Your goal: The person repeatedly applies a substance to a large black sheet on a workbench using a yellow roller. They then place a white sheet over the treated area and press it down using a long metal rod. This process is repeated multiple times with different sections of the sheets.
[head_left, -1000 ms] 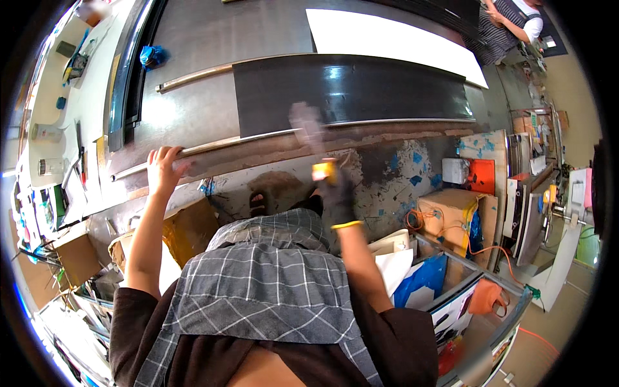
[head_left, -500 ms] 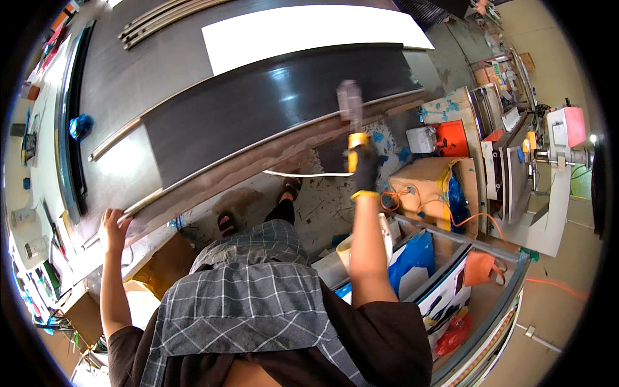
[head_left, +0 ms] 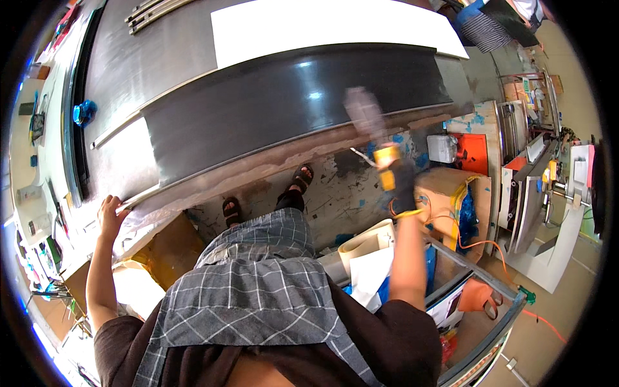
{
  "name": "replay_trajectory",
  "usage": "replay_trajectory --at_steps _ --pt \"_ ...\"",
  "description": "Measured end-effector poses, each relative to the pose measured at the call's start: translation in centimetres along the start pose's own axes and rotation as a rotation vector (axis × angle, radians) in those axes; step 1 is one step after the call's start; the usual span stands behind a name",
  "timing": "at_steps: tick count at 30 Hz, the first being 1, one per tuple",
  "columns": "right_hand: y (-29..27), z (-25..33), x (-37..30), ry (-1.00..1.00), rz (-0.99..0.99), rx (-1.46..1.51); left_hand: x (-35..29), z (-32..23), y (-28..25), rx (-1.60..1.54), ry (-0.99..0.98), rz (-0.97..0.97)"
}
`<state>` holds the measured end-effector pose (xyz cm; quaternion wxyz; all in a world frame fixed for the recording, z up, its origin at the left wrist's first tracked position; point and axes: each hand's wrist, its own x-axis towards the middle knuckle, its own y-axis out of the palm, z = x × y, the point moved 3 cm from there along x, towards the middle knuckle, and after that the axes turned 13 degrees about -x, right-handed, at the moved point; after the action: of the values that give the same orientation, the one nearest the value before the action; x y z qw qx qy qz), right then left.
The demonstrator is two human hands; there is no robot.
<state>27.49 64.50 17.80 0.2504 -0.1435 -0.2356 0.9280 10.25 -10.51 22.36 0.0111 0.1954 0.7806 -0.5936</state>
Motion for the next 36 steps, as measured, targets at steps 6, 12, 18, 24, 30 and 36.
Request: replay_trajectory --at_steps 6,12,18,24,30,36 --pt "28.1 19.9 -14.7 -0.451 0.461 -0.293 2.7 -1.6 -0.7 -0.031 0.121 0.026" --pt "20.7 16.3 -12.4 -0.431 0.22 -0.217 1.8 -0.1 -0.2 -0.017 0.056 0.049" --pt "-6.5 -6.0 5.4 0.183 -0.46 -0.304 1.7 -0.3 -0.8 0.032 -0.089 0.122" --pt "-16.8 -7.0 13.5 0.36 -0.355 0.056 1.6 -0.5 -1.1 0.025 -0.101 0.146" --pt "11.5 9.2 -7.2 -0.108 0.267 0.092 2.0 -0.3 -0.5 -0.034 0.004 0.203" --pt "28.6 21.6 -15.2 -0.442 0.577 -0.4 4.5 -1.3 -1.0 -0.009 0.106 0.245"
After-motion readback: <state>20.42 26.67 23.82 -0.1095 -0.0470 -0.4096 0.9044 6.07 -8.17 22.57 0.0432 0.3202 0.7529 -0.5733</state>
